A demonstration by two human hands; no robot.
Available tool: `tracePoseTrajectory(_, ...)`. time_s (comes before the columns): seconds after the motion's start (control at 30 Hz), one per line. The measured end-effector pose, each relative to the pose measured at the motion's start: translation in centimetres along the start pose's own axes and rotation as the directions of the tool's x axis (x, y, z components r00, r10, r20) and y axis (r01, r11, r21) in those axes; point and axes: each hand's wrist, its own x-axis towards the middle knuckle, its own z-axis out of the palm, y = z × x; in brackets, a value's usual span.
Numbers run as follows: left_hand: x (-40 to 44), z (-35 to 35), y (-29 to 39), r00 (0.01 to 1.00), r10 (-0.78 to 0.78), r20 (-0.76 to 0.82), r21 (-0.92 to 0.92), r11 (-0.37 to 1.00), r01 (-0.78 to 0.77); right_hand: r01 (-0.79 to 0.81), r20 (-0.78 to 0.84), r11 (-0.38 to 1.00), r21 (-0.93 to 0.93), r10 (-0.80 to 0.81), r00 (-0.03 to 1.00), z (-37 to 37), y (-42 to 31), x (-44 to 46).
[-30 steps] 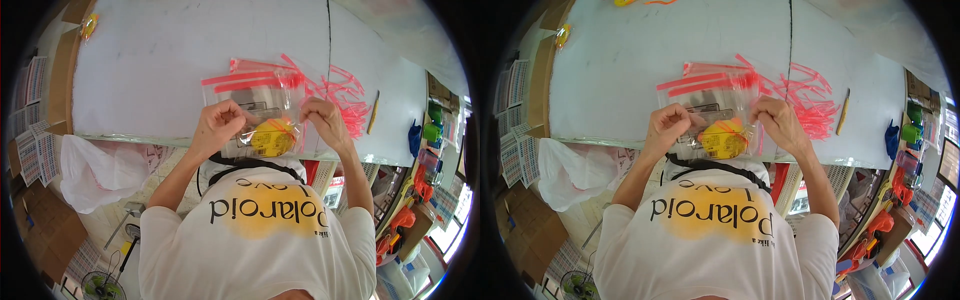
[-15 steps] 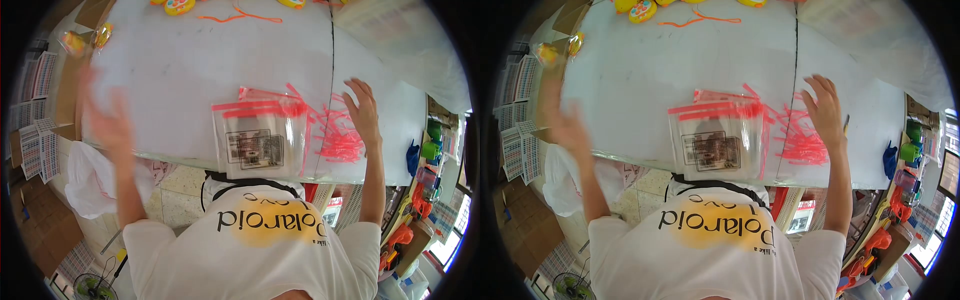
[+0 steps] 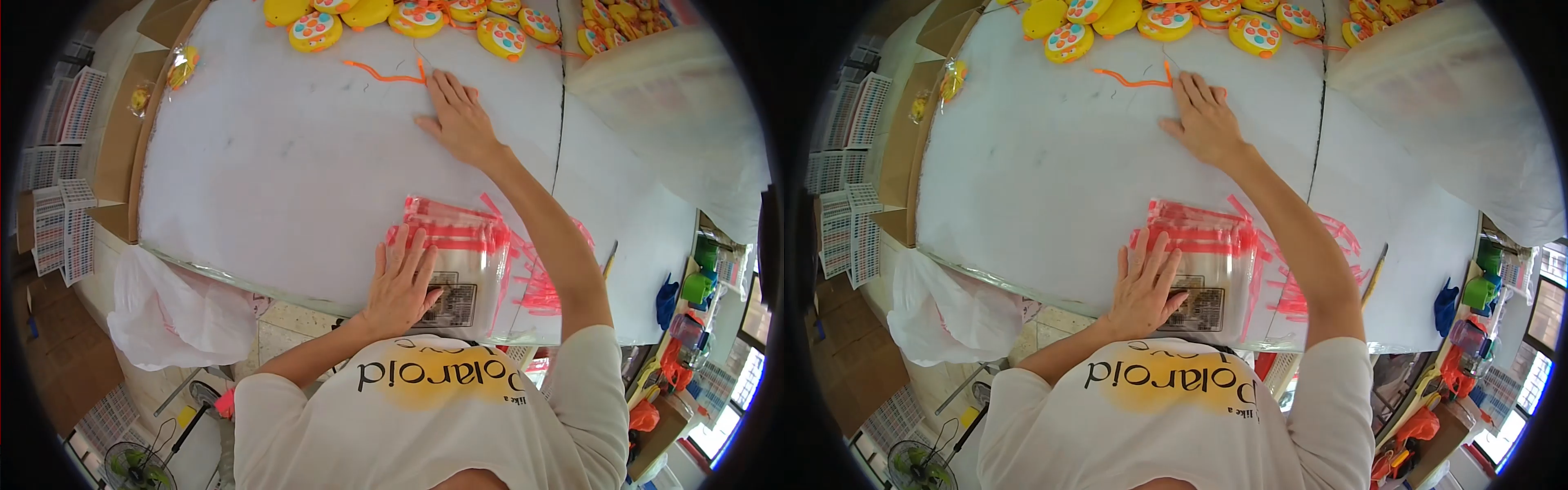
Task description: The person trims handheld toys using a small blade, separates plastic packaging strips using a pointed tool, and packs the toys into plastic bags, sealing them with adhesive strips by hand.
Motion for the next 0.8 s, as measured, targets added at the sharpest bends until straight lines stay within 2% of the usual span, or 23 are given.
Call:
tracePoseTrajectory(0.07, 0.1, 0.0, 0.1, 0.999, 0.051, 0.018, 0.050, 0.997, -0.052, 0.072, 0.115, 0.994, 0.085, -0.082, 0.990, -1.8, 0.0, -2.3)
tracePoseTrajectory(0.2, 1.5, -1.2, -1.2, 0.994, 0.104, -0.020, -0.042, 0.994, -0.105, 0.104, 0.226, 0.981, 0.161, -0.139, 0.964, -3.9, 1.3, -3.7)
tracePoseTrajectory(0.27, 2.5, -2.2, -3.3, 0.984, -0.005, -0.179, -0.042, 0.999, -0.003, -0.056, 0.057, 0.957, 0.284, 0.042, 0.997, -4.0, 4.7, -1.9)
tracePoseTrajectory(0.33, 4.9, -3.8, -7.8, 0.929, -0.105, -0.355, -0.111, 0.991, 0.069, -0.193, -0.214, 0.940, 0.283, 0.258, 0.942, -2.6, 9.5, 1.0)
tracePoseTrajectory(0.4, 8.1, -6.7, -12.4, 0.854, -0.186, -0.486, -0.076, 0.982, 0.171, -0.253, -0.284, 0.909, 0.331, 0.351, 0.892, -2.8, 14.7, 3.7)
tracePoseTrajectory(0.47, 11.5, -9.5, -17.8, 0.775, -0.210, -0.596, -0.107, 0.977, 0.182, -0.474, -0.183, 0.810, 0.345, 0.553, 0.813, -3.1, 18.5, 4.9)
tracePoseTrajectory(0.5, 13.2, -11.0, -20.4, 0.755, -0.225, -0.616, -0.120, 0.974, 0.192, -0.474, -0.182, 0.809, 0.348, 0.554, 0.812, -3.4, 19.9, 5.1)
tracePoseTrajectory(0.53, 14.8, -12.4, -22.8, 0.734, -0.241, -0.635, -0.134, 0.970, 0.202, -0.470, -0.121, 0.757, 0.454, 0.575, 0.809, -3.8, 21.0, 5.4)
tracePoseTrajectory(0.57, 16.5, -13.6, -25.2, 0.714, -0.314, -0.626, -0.225, 0.949, 0.221, -0.464, -0.059, 0.692, 0.553, 0.588, 0.807, -4.0, 21.7, 6.0)
tracePoseTrajectory(0.6, 18.1, -14.8, -26.9, 0.693, -0.386, -0.609, -0.314, 0.920, 0.236, -0.462, -0.061, 0.692, 0.555, 0.588, 0.807, -4.0, 22.2, 6.7)
tracePoseTrajectory(0.67, 20.8, -17.1, -29.7, 0.682, -0.532, -0.502, -0.387, 0.843, 0.373, -0.517, -0.112, 0.669, 0.533, 0.662, 0.741, -4.0, 23.4, 8.1)
tracePoseTrajectory(0.8, 27.4, -19.6, -36.0, 0.704, -0.471, -0.531, -0.364, 0.877, 0.312, -0.522, -0.066, 0.685, 0.508, 0.636, 0.769, -2.4, 26.0, 12.6)
